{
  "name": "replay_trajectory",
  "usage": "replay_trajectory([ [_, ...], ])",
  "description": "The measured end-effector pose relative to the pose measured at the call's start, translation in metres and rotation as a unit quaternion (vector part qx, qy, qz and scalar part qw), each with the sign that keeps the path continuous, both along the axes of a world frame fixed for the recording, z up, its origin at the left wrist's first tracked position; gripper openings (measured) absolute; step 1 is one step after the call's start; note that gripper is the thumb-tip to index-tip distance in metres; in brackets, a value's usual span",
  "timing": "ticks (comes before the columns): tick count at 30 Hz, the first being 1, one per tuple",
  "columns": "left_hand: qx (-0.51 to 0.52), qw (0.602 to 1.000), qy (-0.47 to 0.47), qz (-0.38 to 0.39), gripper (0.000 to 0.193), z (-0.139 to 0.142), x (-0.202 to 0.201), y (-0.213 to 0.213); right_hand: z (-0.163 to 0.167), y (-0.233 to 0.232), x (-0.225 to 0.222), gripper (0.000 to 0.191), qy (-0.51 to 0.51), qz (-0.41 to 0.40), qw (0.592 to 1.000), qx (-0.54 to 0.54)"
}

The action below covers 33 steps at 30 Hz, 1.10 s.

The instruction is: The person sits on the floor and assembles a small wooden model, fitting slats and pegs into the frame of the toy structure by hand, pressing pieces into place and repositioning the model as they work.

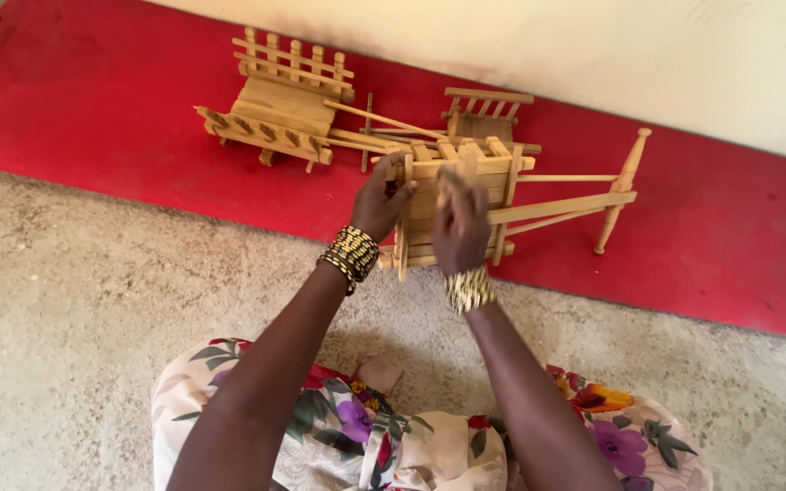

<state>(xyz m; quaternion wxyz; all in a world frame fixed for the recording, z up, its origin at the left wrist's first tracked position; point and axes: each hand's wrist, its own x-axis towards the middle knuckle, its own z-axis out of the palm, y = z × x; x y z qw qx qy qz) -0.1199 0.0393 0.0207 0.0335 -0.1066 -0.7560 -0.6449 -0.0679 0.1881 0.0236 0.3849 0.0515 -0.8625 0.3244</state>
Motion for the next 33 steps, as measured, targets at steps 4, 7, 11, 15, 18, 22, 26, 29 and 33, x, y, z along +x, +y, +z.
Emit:
replay_trajectory([
  [4,-0.007,0.999,0.037,0.03,0.048,-0.005,-0.001,0.014,0.005,0.004,-0.028,0.027,-0.051,-0.052,0.988,0.133],
  [7,-0.025,0.997,0.048,0.052,0.047,-0.011,0.0,0.015,-0.017,-0.001,-0.011,0.025,-0.194,0.013,0.981,0.017],
  [11,-0.001,0.999,0.031,0.024,0.045,-0.019,0.006,0.007,-0.052,-0.009,0.024,0.04,-0.081,-0.067,0.97,0.219],
  [15,0.007,0.997,0.074,0.035,0.046,-0.017,0.003,0.009,-0.055,-0.015,0.039,0.031,-0.014,-0.074,0.973,0.22],
  [18,-0.011,0.997,0.065,0.029,0.047,-0.013,0.002,0.013,-0.036,-0.02,0.018,0.024,-0.09,-0.015,0.993,0.077],
  [22,-0.007,0.999,-0.014,0.029,0.046,-0.01,0.002,0.011,-0.019,-0.024,-0.007,0.023,-0.028,-0.033,0.995,0.085],
  [26,-0.113,0.991,-0.002,0.079,0.057,-0.01,0.001,0.006,-0.042,-0.027,0.022,0.038,-0.031,-0.007,0.988,0.152],
  [29,-0.197,0.955,0.141,0.172,0.059,-0.012,0.001,0.01,-0.067,-0.024,0.062,0.042,-0.037,0.036,0.982,0.18],
  [33,-0.354,0.902,0.159,0.189,0.054,-0.008,0.005,0.031,-0.062,-0.001,0.076,0.039,-0.119,0.068,0.988,0.075],
])
